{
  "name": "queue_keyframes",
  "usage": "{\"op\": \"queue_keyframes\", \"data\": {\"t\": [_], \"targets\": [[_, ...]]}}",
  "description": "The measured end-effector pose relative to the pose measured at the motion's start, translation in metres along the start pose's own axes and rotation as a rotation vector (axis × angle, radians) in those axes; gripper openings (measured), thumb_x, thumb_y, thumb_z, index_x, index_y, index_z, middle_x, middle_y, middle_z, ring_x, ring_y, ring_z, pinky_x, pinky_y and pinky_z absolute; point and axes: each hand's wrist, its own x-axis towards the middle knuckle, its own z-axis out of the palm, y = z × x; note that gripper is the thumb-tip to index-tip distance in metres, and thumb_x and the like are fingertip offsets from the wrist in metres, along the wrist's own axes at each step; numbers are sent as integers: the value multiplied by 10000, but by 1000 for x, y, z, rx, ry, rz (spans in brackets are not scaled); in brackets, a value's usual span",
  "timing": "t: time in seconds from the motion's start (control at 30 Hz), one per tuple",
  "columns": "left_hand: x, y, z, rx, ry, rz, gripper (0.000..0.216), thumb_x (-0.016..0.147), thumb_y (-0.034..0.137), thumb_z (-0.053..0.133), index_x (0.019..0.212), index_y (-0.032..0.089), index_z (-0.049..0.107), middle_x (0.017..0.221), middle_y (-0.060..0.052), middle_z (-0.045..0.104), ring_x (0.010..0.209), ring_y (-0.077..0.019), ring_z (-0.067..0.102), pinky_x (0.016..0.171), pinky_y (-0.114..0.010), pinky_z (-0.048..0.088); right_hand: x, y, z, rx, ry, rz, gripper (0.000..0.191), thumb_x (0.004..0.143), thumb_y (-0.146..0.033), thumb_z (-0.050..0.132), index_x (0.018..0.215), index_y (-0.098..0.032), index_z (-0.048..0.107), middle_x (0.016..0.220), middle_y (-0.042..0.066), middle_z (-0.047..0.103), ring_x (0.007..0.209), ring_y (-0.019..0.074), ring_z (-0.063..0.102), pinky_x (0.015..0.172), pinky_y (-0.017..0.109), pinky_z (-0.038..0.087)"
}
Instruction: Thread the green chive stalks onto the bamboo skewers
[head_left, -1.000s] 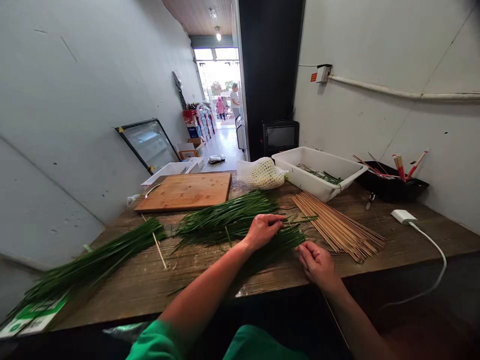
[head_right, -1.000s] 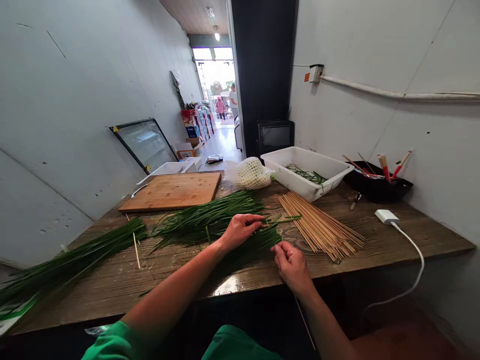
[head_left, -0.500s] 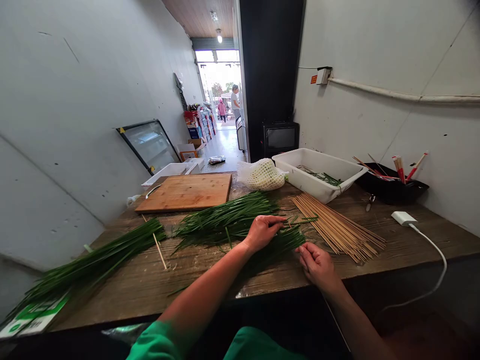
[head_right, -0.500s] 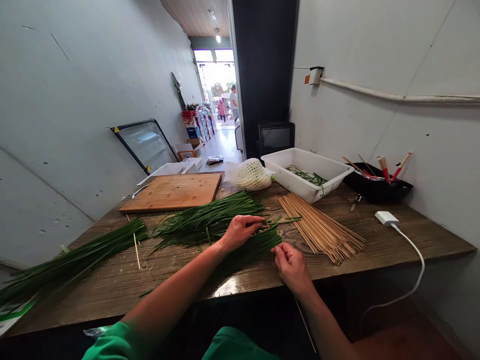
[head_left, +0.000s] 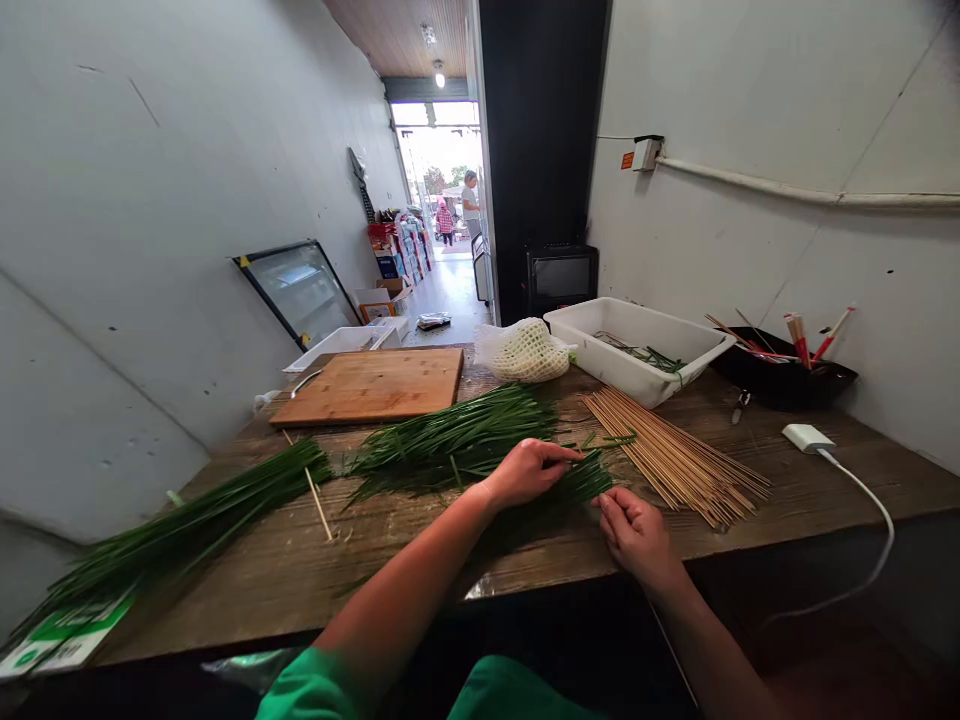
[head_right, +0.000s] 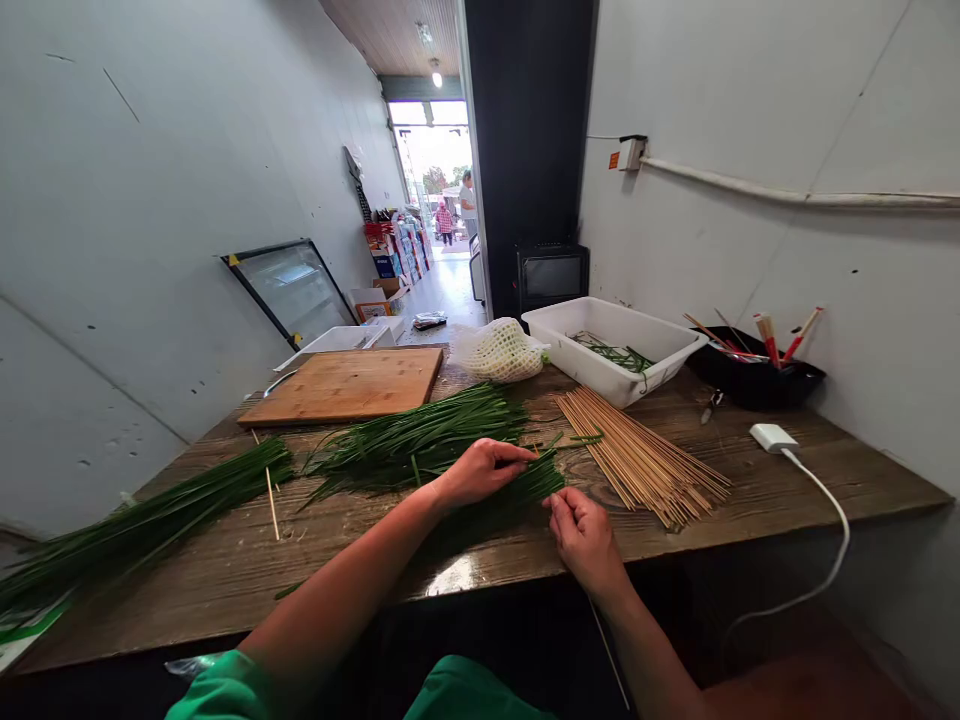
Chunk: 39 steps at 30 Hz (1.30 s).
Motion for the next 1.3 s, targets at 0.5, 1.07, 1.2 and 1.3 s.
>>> {"op": "queue_keyframes", "data": {"t": [0.5, 1.07, 1.2, 1.3], "targets": [[0, -5, -26, -27, -195, -119, 406, 760, 320, 599, 1123, 146, 649, 875, -10, 702, 760, -129, 600, 690, -183, 454, 0, 2, 0, -2, 23, -21, 371, 818, -531, 490, 783, -168, 552, 439, -75, 371, 343, 54, 273, 332, 192, 204], [5, 2, 2, 94, 229, -5, 233, 777, 181, 542, 926, 169, 721, 830, -39, 725, 743, -140, 644, 753, -236, 480, -1, -8, 0, -60, 33, -34, 345, 812, -502, 505, 749, -167, 559, 434, -73, 367, 360, 62, 298, 360, 201, 221], [4, 7, 2, 7, 269, -63, 271, 784, 171, 518, 980, 140, 702, 726, -21, 712, 646, -117, 624, 687, -216, 481, 0, 0, 0, -12, 37, -18, 368, 805, -528, 504, 763, -168, 569, 428, -71, 385, 340, 59, 286, 341, 197, 214], [4, 8, 1, -53, 259, -96, 267, 780, 196, 525, 968, 130, 703, 740, -24, 714, 624, -108, 605, 634, -201, 468, 0, 4, 0, -12, 51, -28, 367, 806, -523, 507, 777, -165, 578, 433, -66, 394, 344, 57, 282, 336, 194, 217]]}}
